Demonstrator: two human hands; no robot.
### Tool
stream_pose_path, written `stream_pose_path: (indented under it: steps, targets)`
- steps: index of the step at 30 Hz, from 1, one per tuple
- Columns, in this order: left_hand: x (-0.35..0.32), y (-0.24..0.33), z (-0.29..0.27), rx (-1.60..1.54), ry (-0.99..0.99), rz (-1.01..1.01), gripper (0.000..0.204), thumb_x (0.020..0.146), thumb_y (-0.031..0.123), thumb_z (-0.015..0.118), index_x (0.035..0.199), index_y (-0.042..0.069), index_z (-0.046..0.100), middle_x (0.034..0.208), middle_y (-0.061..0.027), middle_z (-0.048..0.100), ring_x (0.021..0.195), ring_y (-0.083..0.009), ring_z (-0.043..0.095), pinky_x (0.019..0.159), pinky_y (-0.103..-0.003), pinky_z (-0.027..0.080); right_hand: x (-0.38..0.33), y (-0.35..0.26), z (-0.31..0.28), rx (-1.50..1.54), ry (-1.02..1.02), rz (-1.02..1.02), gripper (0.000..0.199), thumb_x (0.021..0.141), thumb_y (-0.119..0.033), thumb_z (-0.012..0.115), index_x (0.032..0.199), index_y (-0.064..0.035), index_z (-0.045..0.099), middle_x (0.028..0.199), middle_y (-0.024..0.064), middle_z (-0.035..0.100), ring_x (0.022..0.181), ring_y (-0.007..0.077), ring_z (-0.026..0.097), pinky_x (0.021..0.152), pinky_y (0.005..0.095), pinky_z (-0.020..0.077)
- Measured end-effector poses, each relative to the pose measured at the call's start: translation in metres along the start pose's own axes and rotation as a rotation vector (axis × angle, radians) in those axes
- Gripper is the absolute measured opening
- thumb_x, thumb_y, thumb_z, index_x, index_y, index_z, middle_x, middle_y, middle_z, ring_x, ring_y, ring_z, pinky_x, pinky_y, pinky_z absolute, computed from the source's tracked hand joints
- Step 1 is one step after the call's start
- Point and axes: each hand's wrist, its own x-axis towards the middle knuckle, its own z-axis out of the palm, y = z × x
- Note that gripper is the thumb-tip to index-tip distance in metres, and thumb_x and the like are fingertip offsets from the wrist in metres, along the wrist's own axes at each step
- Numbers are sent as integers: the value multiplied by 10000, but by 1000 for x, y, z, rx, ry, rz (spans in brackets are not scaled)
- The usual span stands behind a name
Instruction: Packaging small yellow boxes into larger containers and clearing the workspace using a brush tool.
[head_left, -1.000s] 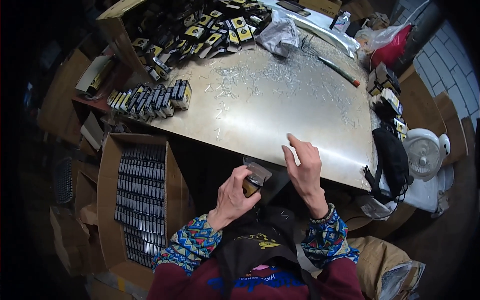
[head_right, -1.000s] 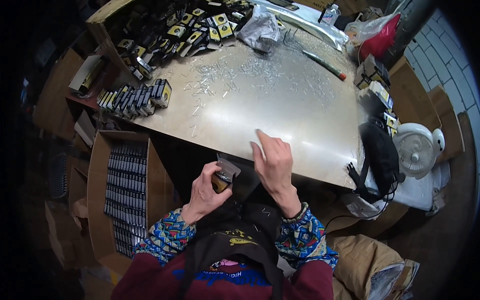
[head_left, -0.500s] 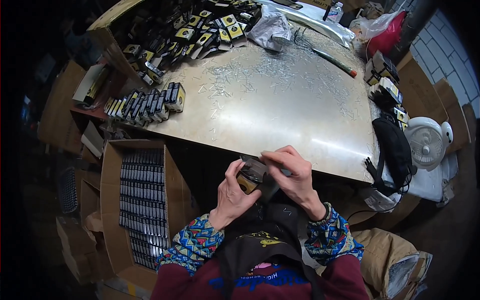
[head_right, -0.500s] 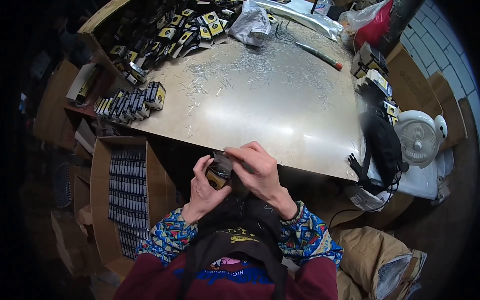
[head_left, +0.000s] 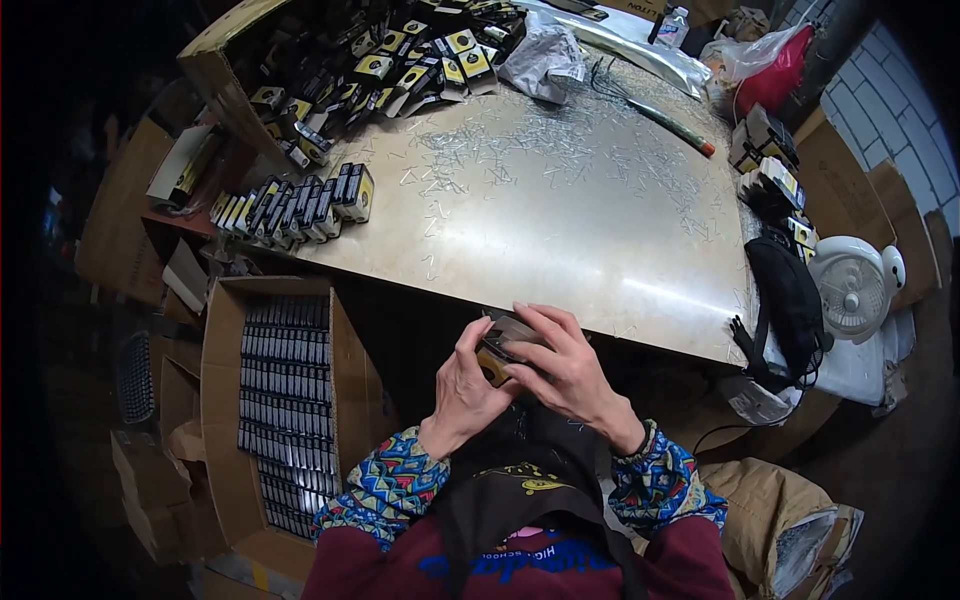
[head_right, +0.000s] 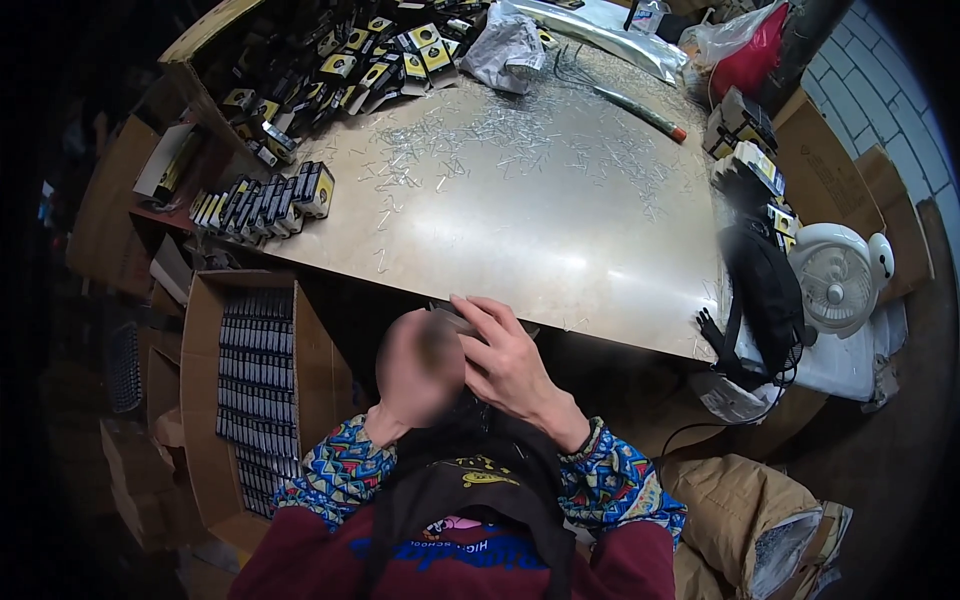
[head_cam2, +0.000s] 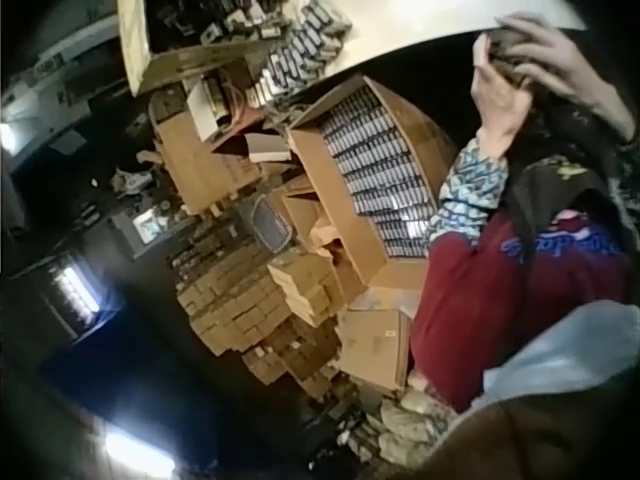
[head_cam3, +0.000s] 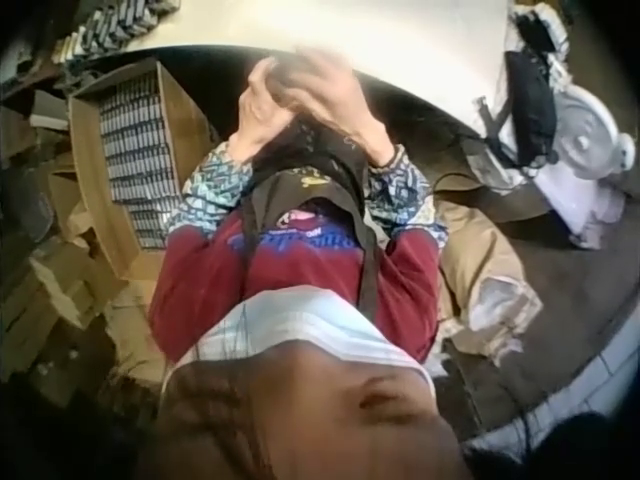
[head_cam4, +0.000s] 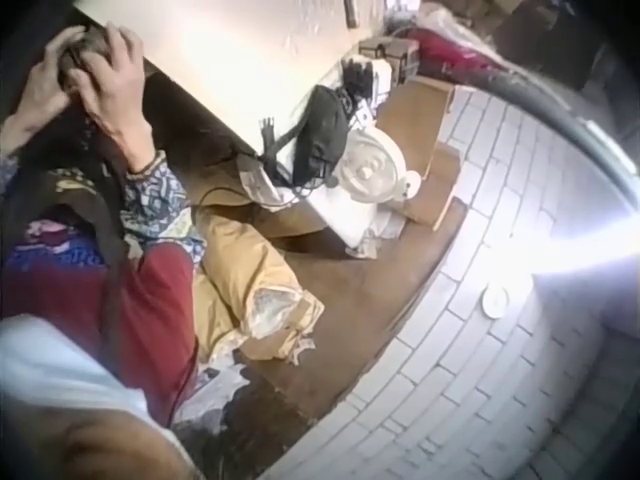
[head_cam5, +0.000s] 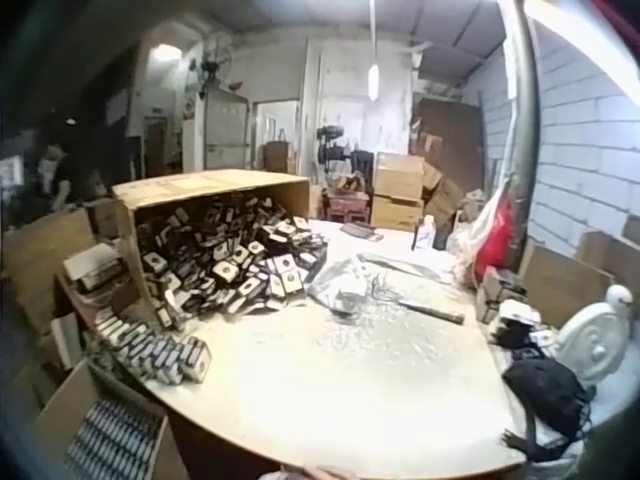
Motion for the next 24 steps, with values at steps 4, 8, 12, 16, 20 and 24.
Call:
stream_pose_path:
  steps: [4,8,12,16,20,24]
  targets:
    - [0,-2,0,-38,-11,-65,771,687,144,812,1281,67,327,1156,-205,577,976,-387,640,792,-423,540,-10,1,-1,45,156,75,316,753,-98,767,1055,-39,695,1246,216,579,1069,371,593,862,396,527]
    - [2,-2,2,11,-60,37,728,683,157,828,1221,71,345,1095,-219,585,917,-402,648,747,-412,543,-18,-8,21,218,184,185,243,825,-19,697,1067,2,690,1208,204,629,1020,315,664,829,312,553]
    - [1,10,2,41,13,-153,612,705,144,780,1181,47,407,992,-188,608,895,-401,635,715,-439,528,-21,-17,33,442,248,325,222,861,-4,664,1080,25,685,1159,199,663,995,245,689,816,272,554]
    - [5,10,0,118,-9,-146,593,705,134,763,1191,20,444,989,-198,595,922,-402,613,747,-442,510,-14,-27,42,503,372,584,197,848,-28,695,1036,27,707,1026,152,721,890,141,693,769,242,550]
    - [-1,7,1,112,-81,-156,602,721,106,747,1209,8,410,1006,-207,557,927,-409,595,754,-443,495,-14,-24,40,510,323,697,209,846,-39,704,1048,12,712,952,115,738,797,84,669,698,218,532]
    - [1,5,-1,105,-74,-107,620,718,84,750,1207,-8,380,985,-199,509,904,-412,577,719,-455,483,-10,-22,38,624,348,745,205,850,-48,706,1037,35,707,913,98,742,777,47,640,675,204,520]
